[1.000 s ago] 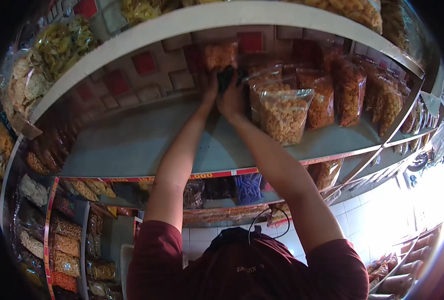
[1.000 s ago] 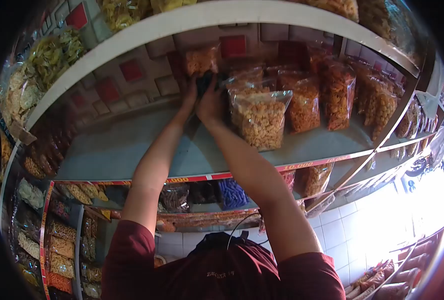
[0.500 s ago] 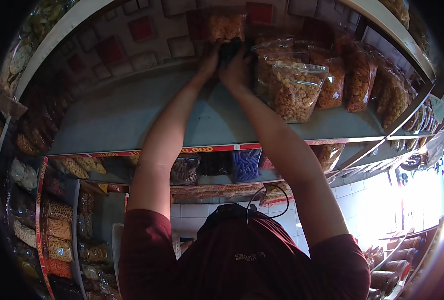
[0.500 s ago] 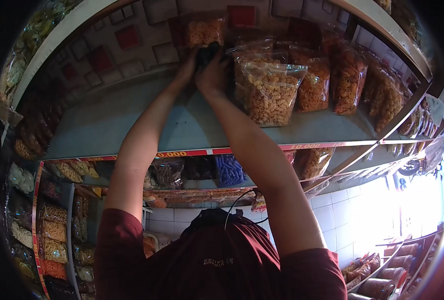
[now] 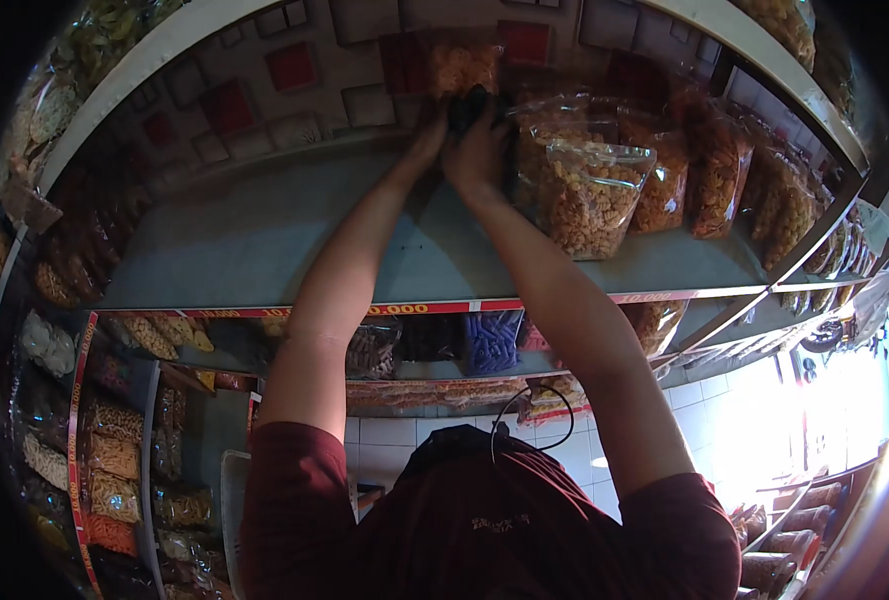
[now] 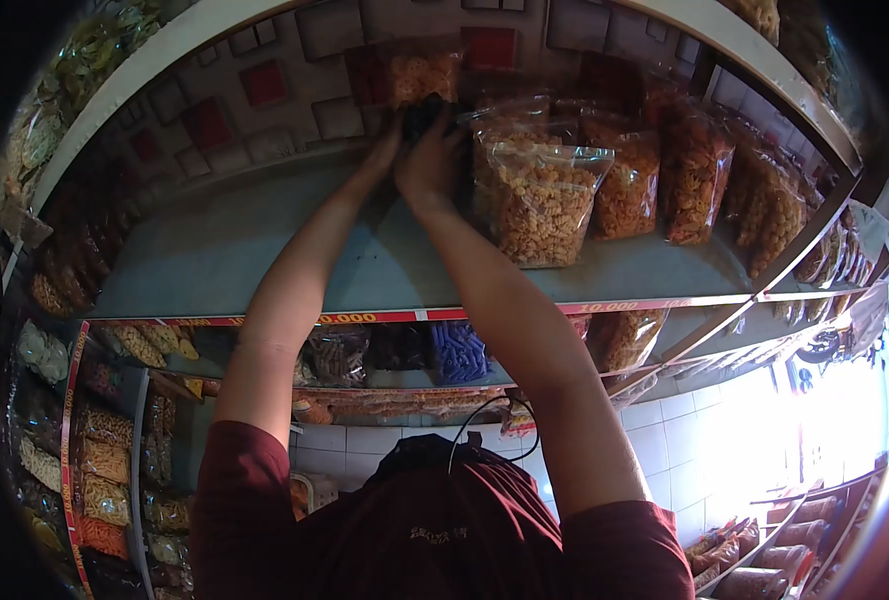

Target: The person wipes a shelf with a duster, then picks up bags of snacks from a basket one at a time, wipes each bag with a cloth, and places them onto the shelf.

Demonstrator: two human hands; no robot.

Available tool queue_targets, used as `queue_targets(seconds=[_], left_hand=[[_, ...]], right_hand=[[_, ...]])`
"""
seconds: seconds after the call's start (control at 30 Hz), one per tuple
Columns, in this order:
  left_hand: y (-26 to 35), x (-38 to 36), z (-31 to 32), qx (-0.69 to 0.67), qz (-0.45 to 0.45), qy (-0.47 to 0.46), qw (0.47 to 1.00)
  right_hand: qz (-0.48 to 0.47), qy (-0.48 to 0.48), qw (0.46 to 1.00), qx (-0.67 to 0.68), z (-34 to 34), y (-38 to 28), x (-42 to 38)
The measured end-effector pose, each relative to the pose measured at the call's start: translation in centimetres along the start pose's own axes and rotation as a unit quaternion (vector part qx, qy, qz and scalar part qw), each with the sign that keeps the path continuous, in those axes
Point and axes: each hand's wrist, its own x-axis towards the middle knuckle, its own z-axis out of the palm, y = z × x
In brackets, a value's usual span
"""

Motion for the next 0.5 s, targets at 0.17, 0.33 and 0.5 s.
queue_targets(seconds=[0.17,0.33,0.5], left_hand=[[1.9,-0.1,-0.2,0.136,-0.066,0.052,0.987],[6.4,-3.6,-4.1,0.092,0.037,0.124,0.987],[13.0,-12.0,-11.8,-0.097,0.056,0.248,0.962]], right_hand=[[-0.047,0.028,0.998,0.03,0.4,0.5,-0.4],[-0.228,0.073,0.967,0.085,-0.3,-1.9,-1.4],[-0.352,-0.01,0.909,0.221,-0.4,-8.9,-8.1]])
